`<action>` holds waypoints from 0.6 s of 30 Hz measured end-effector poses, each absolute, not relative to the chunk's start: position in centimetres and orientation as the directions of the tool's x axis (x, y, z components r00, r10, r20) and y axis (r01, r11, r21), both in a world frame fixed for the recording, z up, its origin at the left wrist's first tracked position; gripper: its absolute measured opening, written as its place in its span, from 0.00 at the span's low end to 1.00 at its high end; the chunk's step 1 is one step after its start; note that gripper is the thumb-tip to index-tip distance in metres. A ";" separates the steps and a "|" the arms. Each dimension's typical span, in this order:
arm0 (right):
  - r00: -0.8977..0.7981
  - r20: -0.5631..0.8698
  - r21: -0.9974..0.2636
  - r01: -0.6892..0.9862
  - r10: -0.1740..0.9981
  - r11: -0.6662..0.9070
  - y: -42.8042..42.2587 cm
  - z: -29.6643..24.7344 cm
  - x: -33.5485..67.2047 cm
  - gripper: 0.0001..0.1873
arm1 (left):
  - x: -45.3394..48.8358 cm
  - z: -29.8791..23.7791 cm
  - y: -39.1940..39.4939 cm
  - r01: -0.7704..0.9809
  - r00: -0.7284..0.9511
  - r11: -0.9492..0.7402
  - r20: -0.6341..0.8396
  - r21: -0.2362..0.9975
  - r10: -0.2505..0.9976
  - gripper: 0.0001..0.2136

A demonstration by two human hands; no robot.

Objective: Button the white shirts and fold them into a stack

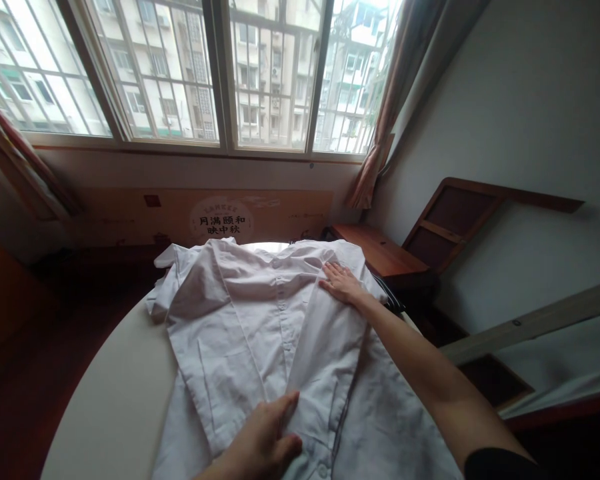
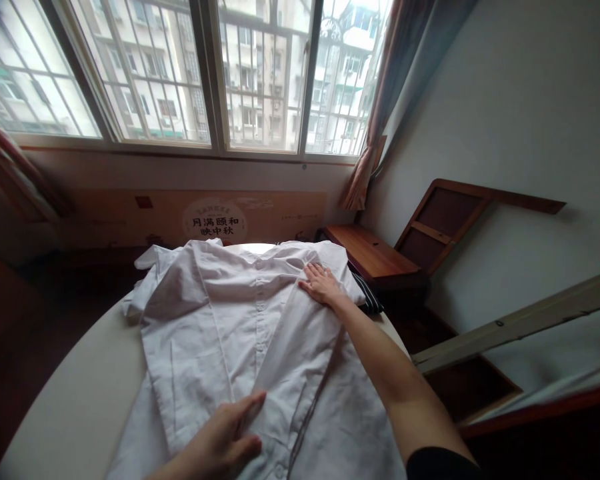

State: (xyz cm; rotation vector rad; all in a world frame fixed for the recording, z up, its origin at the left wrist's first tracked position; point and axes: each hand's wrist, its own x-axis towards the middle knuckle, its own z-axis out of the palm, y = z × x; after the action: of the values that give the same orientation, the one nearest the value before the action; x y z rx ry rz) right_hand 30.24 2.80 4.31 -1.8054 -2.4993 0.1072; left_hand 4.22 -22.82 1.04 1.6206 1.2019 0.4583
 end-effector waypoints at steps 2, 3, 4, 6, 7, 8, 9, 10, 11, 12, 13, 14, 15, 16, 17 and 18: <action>-0.180 -0.042 -0.116 0.978 0.983 0.175 4.7 3.5 30.6 0.38 | 4.1 1.2 -23.1 0.533 0.431 0.010 -0.282 0.846 0.857 0.30; -0.117 -0.033 -0.134 0.985 0.993 0.112 5.6 3.4 31.0 0.39 | 4.0 1.5 -23.2 0.553 0.438 -0.005 -0.285 0.833 0.853 0.31; -0.065 -0.014 -0.161 0.985 0.998 0.062 6.3 3.5 31.4 0.38 | 3.8 1.9 -23.1 0.567 0.449 -0.027 -0.281 0.823 0.848 0.31; 0.035 0.051 -0.252 0.967 0.998 -0.021 7.6 4.1 32.1 0.36 | 3.1 3.4 -22.4 0.573 0.512 -0.094 -0.266 0.814 0.816 0.29; 0.094 0.086 -0.327 0.943 0.992 -0.061 8.2 4.5 32.3 0.35 | 2.6 4.3 -21.5 0.565 0.568 -0.120 -0.279 0.817 0.775 0.26; 0.155 0.112 -0.411 0.907 0.982 -0.096 8.6 5.0 32.4 0.34 | 1.9 5.4 -20.2 0.555 0.619 -0.144 -0.291 0.820 0.729 0.23; 0.207 0.123 -0.488 0.864 0.971 -0.123 9.1 5.3 32.3 0.34 | 1.2 6.5 -18.5 0.542 0.680 -0.144 -0.332 0.828 0.654 0.21; 0.245 0.118 -0.553 0.821 0.962 -0.141 9.5 5.6 32.2 0.34 | 0.2 7.6 -16.3 0.548 0.693 -0.112 -0.375 0.829 0.615 0.21; 0.263 0.100 -0.598 0.787 0.960 -0.153 9.9 5.8 32.1 0.34 | -1.0 8.5 -13.7 0.565 0.636 -0.106 -0.350 0.818 0.688 0.22; 0.262 0.071 -0.623 0.765 0.963 -0.162 10.3 5.9 31.9 0.34 | -2.3 9.3 -10.8 0.596 0.502 -0.125 -0.247 0.794 0.829 0.22; 0.251 0.044 -0.631 0.757 0.967 -0.168 10.6 5.9 31.7 0.33 | -3.8 9.8 -7.7 0.649 0.284 -0.140 -0.067 0.748 0.956 0.22; 0.238 0.023 -0.630 0.758 0.971 -0.171 10.9 5.9 31.4 0.30 | -5.5 10.1 -4.7 0.721 0.045 -0.111 0.114 0.684 0.993 0.23; 0.225 0.008 -0.631 0.757 0.974 -0.170 11.1 5.9 31.1 0.27 | -7.2 10.2 -1.8 0.785 -0.173 -0.021 0.251 0.620 0.952 0.26; 0.213 0.001 -0.632 0.757 0.977 -0.164 11.3 6.0 30.9 0.23 | -9.0 10.0 0.8 0.811 -0.359 0.114 0.335 0.573 0.871 0.29; 0.199 0.001 -0.634 0.758 0.980 -0.154 11.5 6.1 30.6 0.18 | -10.6 9.7 2.9 0.806 -0.474 0.242 0.343 0.541 0.811 0.32; 0.187 0.028 -0.632 0.764 0.982 -0.128 11.6 6.3 30.3 0.15 | -12.0 9.3 4.6 0.791 -0.520 0.336 0.271 0.512 0.810 0.34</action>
State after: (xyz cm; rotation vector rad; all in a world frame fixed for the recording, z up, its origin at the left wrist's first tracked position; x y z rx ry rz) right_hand 30.27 11.62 6.29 -1.9505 -1.6303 0.5509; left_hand -12.00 4.56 9.27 1.5225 2.5421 0.9444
